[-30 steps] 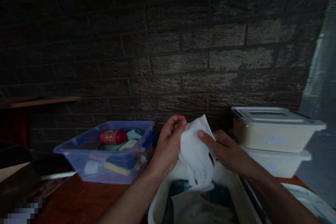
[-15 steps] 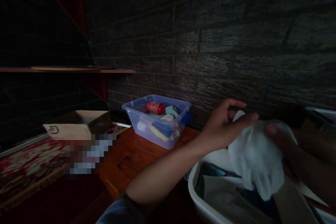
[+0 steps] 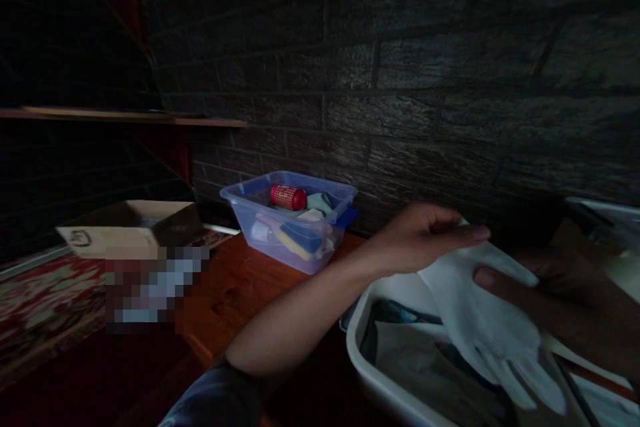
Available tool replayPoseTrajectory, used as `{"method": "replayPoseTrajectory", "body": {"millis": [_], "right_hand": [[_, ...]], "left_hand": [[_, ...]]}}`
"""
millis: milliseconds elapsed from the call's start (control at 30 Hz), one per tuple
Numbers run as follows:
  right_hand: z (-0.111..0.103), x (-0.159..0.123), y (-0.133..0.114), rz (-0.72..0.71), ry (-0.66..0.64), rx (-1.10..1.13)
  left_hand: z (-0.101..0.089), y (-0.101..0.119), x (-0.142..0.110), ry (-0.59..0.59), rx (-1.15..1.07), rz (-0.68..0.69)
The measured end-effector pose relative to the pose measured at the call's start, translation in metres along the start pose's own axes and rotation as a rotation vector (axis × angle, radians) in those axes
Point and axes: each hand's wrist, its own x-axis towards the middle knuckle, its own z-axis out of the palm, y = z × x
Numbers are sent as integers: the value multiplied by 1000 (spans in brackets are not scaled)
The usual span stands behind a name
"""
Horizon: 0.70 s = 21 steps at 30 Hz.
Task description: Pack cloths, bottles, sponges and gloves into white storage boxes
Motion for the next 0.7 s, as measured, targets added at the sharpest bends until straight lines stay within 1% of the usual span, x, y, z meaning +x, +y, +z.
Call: {"method": "replayPoseTrajectory", "body": {"millis": [33, 67, 100, 167, 233, 367, 433, 533, 633, 700], "right_hand": [[0, 1, 0, 13, -71, -11], [0, 1, -1, 20, -116, -17], [1, 2, -1, 23, -124, -20], [0, 2, 0, 27, -74, -20], [0, 2, -1, 28, -57, -4], [-3, 1, -8, -43, -127, -45], [-6, 0, -13, -85, -147, -39], [-7, 1, -18, -109, -155, 25], [1, 4, -18, -122, -181, 43], [10, 6, -16, -123, -192, 36]], "left_hand": [[0, 0, 1, 72, 72, 52], [-2, 0, 2, 146, 125, 89], [-3, 1, 3, 215, 158, 113], [-9, 4, 5, 304, 180, 125], [-15, 6, 6, 364, 183, 130], [-22, 8, 8, 408, 184, 133], [-21, 9, 7, 397, 188, 117], [-15, 11, 4, 302, 217, 68], [-4, 11, 1, 179, 277, 64], [1, 10, 1, 129, 319, 84]]}}
